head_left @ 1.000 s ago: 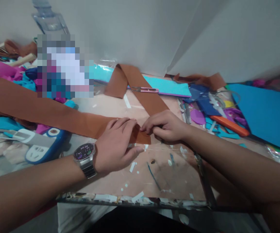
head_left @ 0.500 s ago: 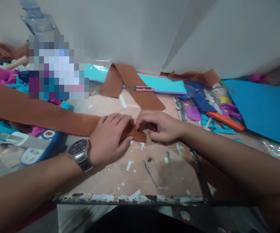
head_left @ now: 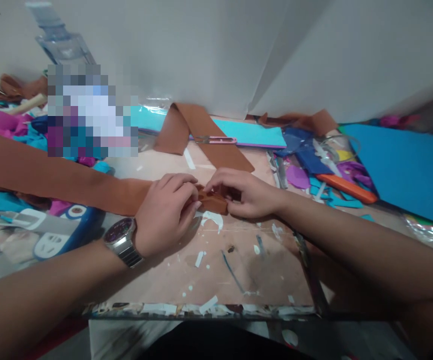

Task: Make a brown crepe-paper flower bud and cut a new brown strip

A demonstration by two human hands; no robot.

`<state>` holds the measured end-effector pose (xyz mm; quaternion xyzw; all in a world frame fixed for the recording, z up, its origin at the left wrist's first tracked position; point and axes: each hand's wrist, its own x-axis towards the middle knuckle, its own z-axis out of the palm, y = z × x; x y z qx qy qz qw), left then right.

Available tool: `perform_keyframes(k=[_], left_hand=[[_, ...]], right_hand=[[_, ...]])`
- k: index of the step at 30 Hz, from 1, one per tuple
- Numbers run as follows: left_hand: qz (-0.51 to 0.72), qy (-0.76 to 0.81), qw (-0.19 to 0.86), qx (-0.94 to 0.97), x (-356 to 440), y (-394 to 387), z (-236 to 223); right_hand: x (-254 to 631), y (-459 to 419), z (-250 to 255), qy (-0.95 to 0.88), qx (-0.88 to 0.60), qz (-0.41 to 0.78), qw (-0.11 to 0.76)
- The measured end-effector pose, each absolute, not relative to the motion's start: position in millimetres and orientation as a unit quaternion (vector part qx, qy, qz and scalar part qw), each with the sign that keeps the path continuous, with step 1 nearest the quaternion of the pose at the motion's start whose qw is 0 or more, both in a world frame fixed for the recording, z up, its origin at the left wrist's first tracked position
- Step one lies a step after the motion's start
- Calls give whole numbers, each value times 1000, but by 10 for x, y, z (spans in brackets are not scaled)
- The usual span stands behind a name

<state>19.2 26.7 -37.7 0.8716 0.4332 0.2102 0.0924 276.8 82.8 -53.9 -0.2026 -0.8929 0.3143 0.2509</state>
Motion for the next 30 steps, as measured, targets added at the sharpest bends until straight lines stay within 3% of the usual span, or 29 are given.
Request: perform_keyframes(k=[4,10,13,18,25,30], left_hand=[[205,451,90,864,203,248,-366],[204,454,84,863,216,233,-353],[204,447,85,867,222,213,-350],[248,439,111,856,215,177,-391],[312,400,108,855,191,192,-400],[331,364,145,859,172,194,-348]], right_hand=[[2785,822,-560,-850,-272,353,281],[2691,716,-575,-679,-363,568,289],[2641,677,-559,-659,-365,595,278],[2581,642,-448,-687,-390,547,276],[2540,433,-142,-829,-398,317,231],[2581,150,-78,-840,-415,247,248]])
